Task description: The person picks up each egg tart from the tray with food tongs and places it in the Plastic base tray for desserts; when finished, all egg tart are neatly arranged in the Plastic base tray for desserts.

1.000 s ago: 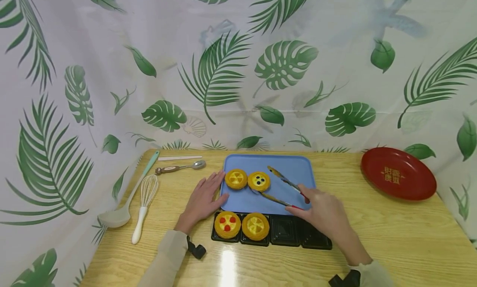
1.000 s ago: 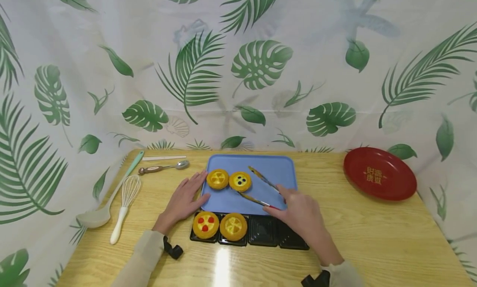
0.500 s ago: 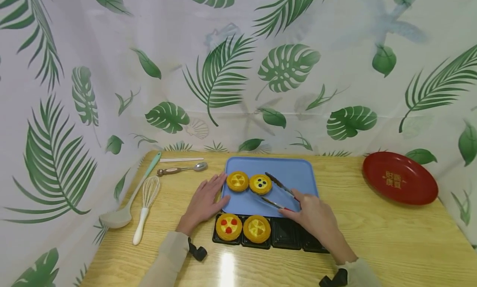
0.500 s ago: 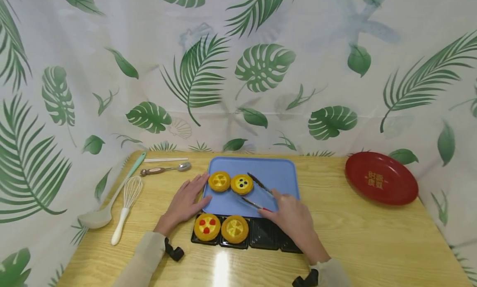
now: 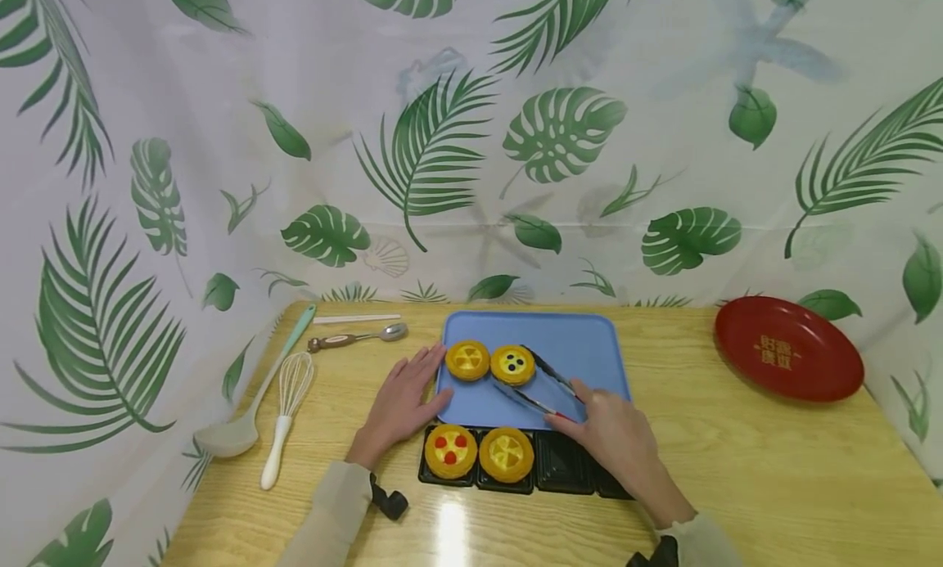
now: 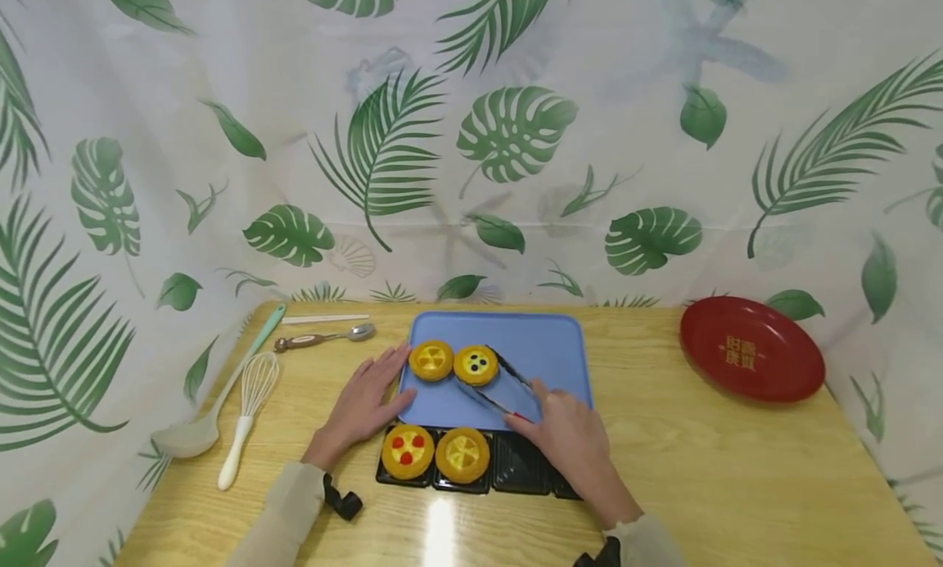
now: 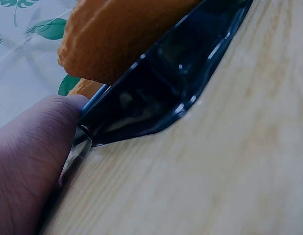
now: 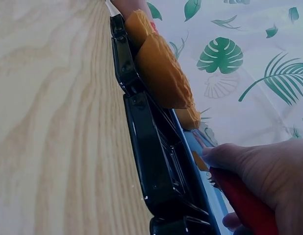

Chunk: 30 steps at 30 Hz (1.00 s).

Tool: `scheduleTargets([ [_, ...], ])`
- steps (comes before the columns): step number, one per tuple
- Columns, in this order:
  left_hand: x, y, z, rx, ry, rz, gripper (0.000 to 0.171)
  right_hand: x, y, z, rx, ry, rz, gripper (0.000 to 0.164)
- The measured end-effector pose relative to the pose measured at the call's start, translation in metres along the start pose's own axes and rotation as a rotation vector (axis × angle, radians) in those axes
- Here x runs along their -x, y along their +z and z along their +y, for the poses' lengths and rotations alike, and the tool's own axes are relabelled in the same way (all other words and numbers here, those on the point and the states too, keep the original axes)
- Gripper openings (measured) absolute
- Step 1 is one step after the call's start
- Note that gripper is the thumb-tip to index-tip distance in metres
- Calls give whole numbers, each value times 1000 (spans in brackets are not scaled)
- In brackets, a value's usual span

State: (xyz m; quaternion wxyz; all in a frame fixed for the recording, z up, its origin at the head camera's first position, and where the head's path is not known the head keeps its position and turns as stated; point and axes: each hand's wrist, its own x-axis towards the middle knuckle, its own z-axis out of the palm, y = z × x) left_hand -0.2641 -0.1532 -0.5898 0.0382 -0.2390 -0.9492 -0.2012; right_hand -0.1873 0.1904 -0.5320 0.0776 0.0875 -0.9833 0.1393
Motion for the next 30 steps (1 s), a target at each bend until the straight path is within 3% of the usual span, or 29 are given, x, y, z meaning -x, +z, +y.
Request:
scheduleTargets([
  [4,1,1,-1,12,4,23,78,-1,0,-1,0,-14,13,70],
  [17,1,-1,1,10,-11,4,77,-1,-7,-2,-7,-7,7,61],
  [30,1,-1,2,24,11,18,77,-1,-20,6,-58,16,17,64],
])
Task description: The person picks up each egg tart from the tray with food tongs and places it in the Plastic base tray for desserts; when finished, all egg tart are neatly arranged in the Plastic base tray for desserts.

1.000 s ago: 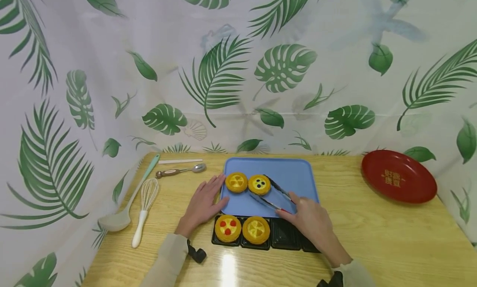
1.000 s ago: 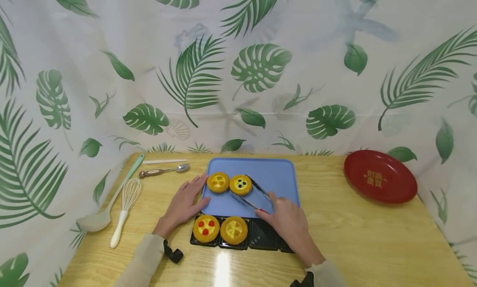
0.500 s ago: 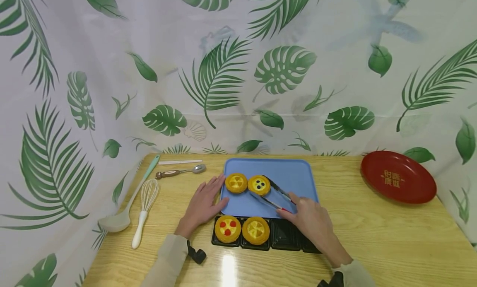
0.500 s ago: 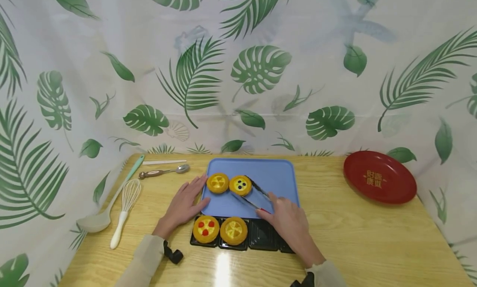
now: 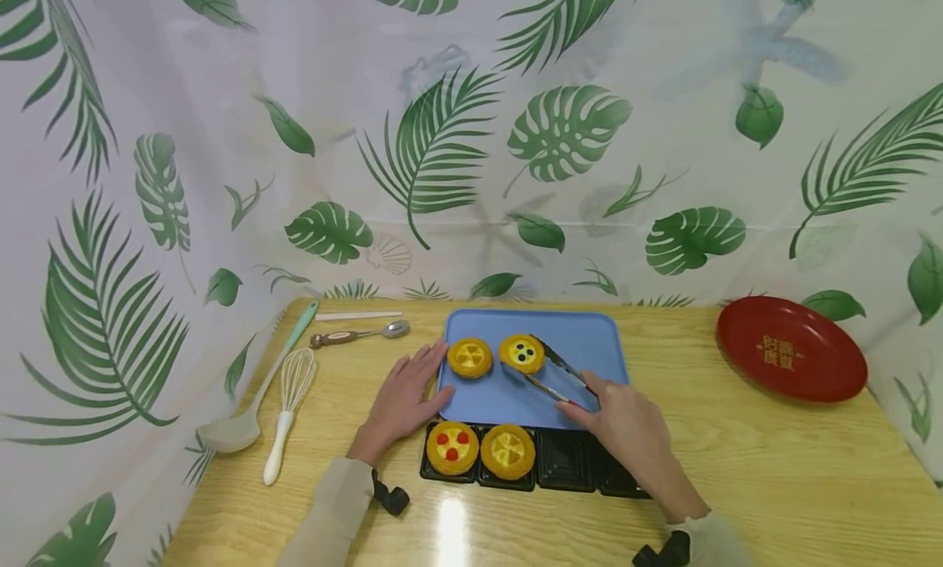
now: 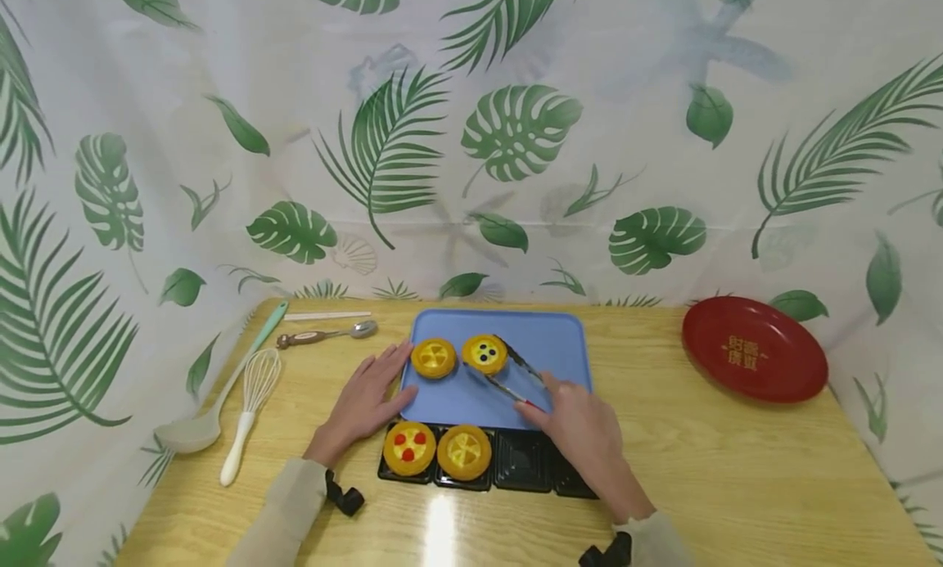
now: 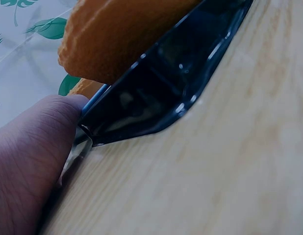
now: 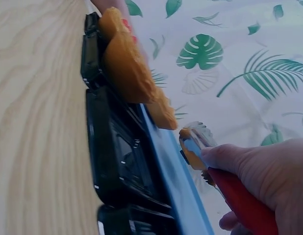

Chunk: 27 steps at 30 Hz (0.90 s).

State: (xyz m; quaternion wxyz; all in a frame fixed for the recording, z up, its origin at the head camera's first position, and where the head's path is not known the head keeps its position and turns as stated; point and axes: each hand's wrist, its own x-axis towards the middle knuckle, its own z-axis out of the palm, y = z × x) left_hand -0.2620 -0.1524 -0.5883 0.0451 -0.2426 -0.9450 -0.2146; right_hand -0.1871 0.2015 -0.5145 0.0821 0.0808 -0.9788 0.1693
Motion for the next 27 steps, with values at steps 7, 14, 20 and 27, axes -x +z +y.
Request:
scheduleTargets([
  [7,-1,1,2,-16,-16,-39,77,11,-16,12,-16,4,49,47],
  [14,1,2,0,-17,-30,-38,77,18,-23,16,-40,54,14,51],
  [20,0,1,0,-13,-31,-49,78,25,-29,18,-51,104,-17,62],
  [27,-2,-3,0,-13,-26,-36,79,33,-33,24,-32,119,-28,74],
])
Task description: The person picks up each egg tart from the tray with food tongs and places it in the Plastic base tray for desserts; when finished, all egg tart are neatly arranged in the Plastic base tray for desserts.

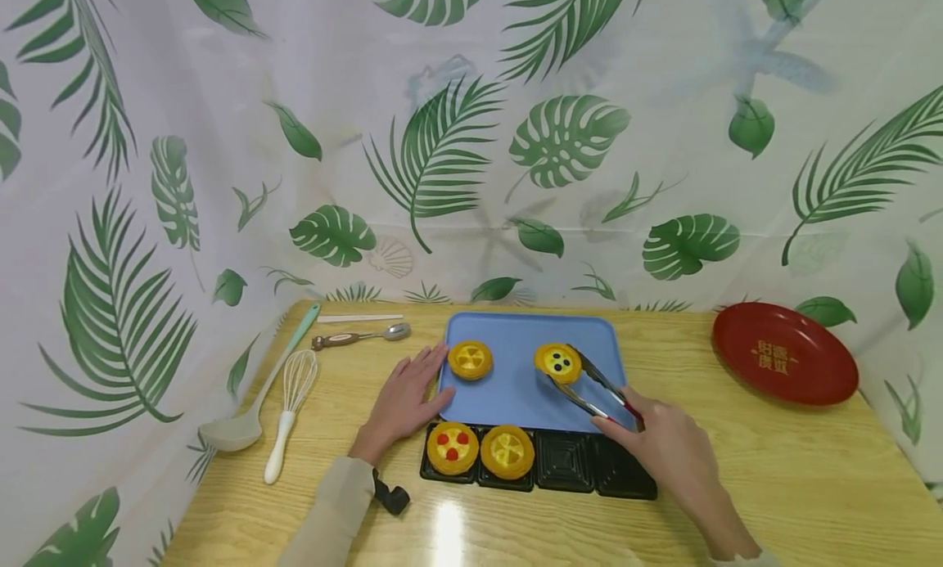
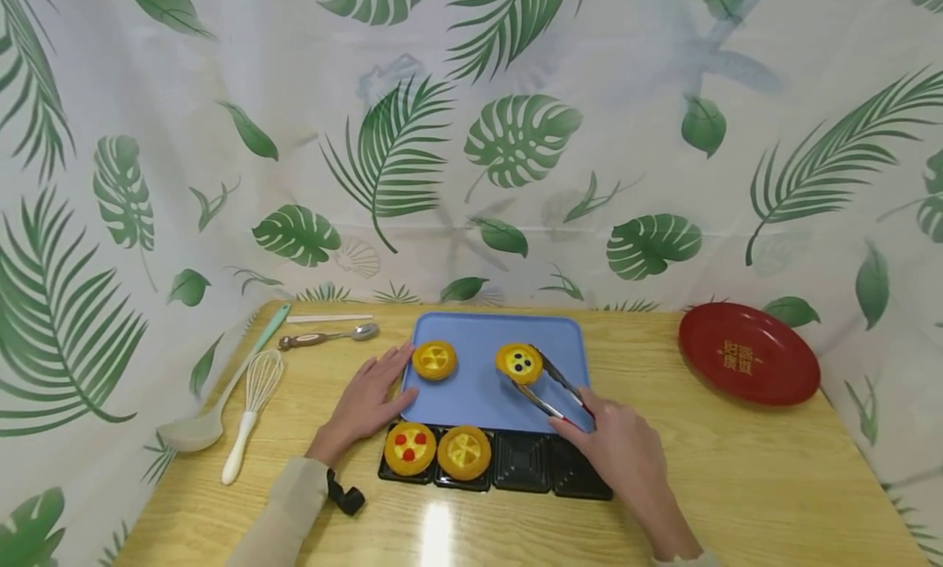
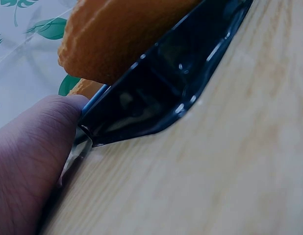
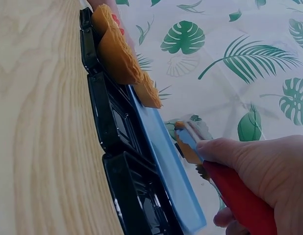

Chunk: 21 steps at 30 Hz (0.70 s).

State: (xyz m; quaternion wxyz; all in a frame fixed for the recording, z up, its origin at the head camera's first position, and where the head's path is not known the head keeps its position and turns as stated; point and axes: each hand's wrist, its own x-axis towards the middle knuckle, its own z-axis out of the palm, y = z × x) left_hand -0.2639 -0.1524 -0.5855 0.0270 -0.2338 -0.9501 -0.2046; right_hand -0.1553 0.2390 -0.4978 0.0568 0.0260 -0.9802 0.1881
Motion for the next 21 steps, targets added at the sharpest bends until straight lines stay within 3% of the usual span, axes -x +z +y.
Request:
scheduleTargets([
  [7,1,1,1,5,10,18,78,7,1,5,13,-9,8,80],
  [21,1,3,0,-13,32,39,77,39,-6,11,50,-92,102,67],
])
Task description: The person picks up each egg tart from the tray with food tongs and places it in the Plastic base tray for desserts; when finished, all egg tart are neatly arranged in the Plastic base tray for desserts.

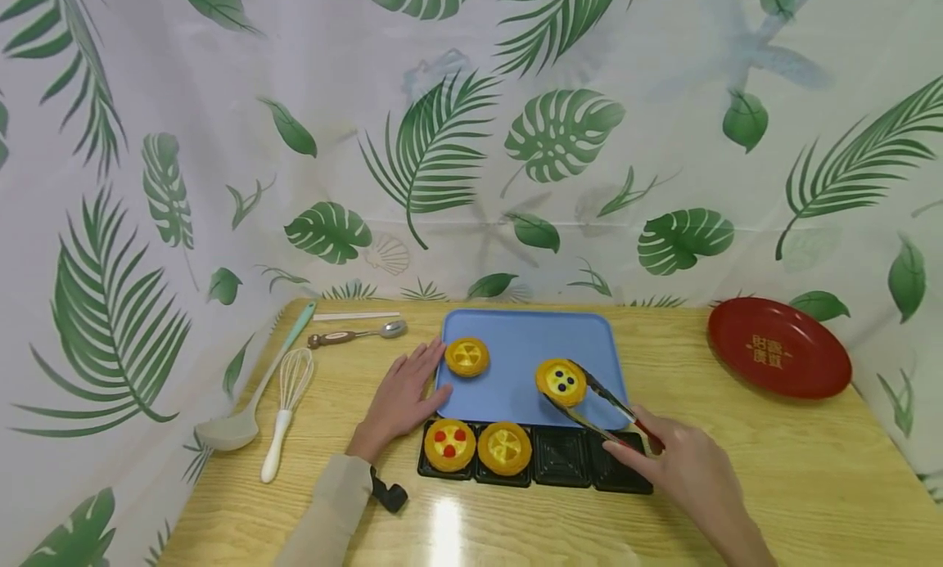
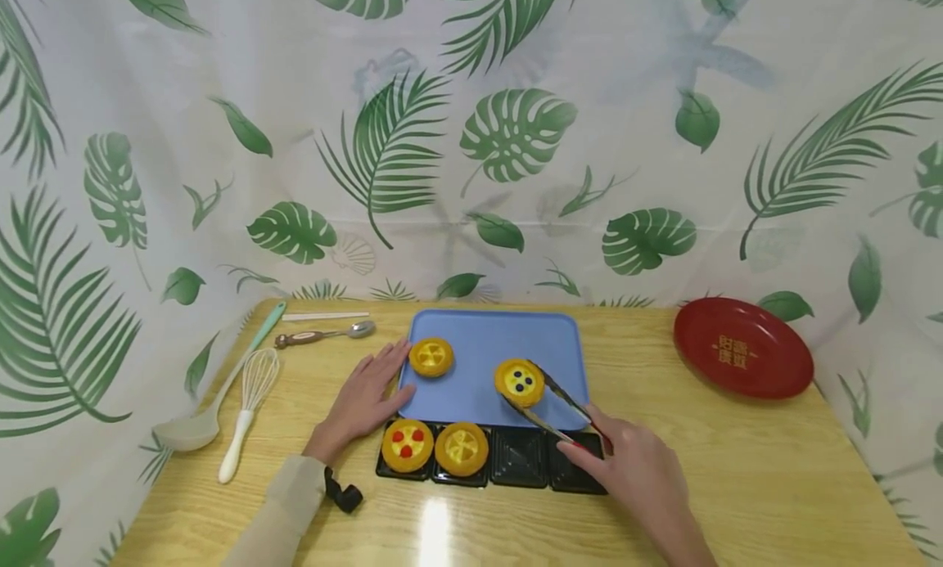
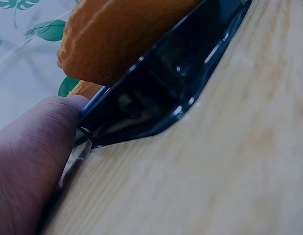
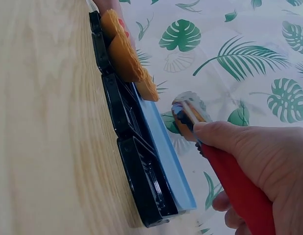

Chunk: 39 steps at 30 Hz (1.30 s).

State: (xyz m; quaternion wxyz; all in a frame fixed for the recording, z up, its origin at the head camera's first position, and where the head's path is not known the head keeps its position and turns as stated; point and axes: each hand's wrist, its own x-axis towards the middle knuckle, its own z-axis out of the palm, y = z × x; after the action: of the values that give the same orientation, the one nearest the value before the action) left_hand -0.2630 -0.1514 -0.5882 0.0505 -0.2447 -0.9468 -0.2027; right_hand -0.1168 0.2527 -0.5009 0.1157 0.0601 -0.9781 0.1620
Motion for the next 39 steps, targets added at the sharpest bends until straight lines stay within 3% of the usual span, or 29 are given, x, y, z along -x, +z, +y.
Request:
scheduleTargets([
  [4,0,-1,0,-4,7,5,77,19,-6,2,16,6,-26,67],
  [12,1,-1,-1,6,9,7,77,51,-10,-4,-6,138,-219,85],
  [16,1,-1,-2,7,4,10,77,59,-8,-9,-24,163,-266,90],
  [32,1,0,0,14,-13,-14,78,59,2,-5,-41,190,-292,97],
  [39,1,-1,-1,7,-7,-21,77,58,-7,-8,-42,115,-177,85],
])
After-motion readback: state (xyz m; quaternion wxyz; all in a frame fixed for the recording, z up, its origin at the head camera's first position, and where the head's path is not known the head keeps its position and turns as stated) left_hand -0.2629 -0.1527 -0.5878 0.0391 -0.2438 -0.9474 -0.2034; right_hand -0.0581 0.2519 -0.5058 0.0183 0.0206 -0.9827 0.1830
